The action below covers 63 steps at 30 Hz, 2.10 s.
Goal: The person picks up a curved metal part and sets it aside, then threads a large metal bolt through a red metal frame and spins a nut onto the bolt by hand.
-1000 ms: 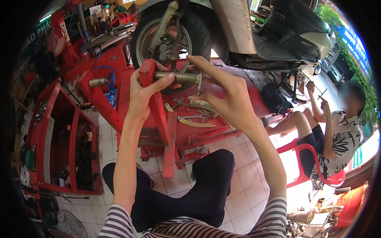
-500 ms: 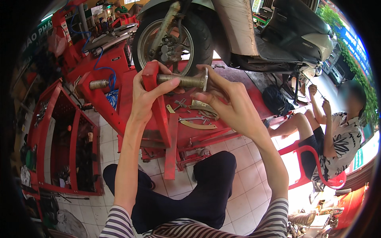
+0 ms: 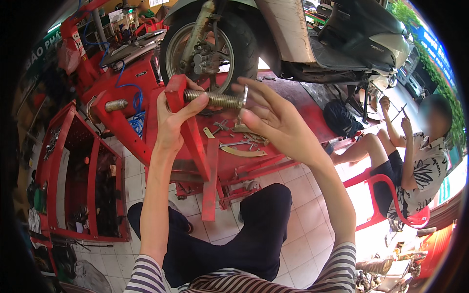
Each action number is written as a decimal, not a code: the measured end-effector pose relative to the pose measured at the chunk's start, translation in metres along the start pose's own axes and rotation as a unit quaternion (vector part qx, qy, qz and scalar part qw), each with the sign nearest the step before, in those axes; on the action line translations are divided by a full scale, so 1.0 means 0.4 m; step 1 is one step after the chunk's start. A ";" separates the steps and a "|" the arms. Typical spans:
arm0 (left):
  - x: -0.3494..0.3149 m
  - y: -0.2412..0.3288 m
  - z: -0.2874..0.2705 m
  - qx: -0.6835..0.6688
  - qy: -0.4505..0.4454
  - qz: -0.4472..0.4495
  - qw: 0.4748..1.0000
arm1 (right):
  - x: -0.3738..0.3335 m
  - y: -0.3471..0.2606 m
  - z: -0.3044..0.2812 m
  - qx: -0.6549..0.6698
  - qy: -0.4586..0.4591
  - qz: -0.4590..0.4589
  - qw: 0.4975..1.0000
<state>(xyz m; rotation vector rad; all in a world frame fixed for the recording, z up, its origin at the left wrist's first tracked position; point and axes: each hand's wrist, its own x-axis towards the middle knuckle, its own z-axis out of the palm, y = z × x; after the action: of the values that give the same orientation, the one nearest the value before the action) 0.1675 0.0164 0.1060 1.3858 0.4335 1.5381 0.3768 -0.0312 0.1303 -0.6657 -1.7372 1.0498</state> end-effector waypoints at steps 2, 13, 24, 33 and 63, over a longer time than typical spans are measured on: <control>-0.005 0.000 -0.004 0.014 0.003 0.011 1.000 | 0.004 -0.021 0.008 0.030 -0.015 0.075 0.997; 0.007 0.000 0.001 -0.020 -0.001 -0.031 0.999 | 0.041 -0.044 -0.020 -0.336 -0.020 -0.162 0.928; -0.006 -0.010 0.000 -0.018 -0.013 0.002 1.000 | 0.039 0.023 0.003 -0.193 0.061 -0.186 0.962; -0.003 0.020 0.012 -0.019 -0.014 -0.029 0.999 | 0.059 0.021 -0.018 -0.402 0.034 -0.357 0.843; -0.004 -0.011 0.002 -0.007 -0.007 0.013 1.000 | 0.011 -0.019 -0.003 -0.134 0.002 0.026 0.991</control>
<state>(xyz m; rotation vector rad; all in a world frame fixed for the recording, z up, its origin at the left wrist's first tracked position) 0.1698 0.0168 0.1016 1.3945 0.3968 1.5486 0.3763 -0.0307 0.1391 -0.8835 -1.8837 0.8555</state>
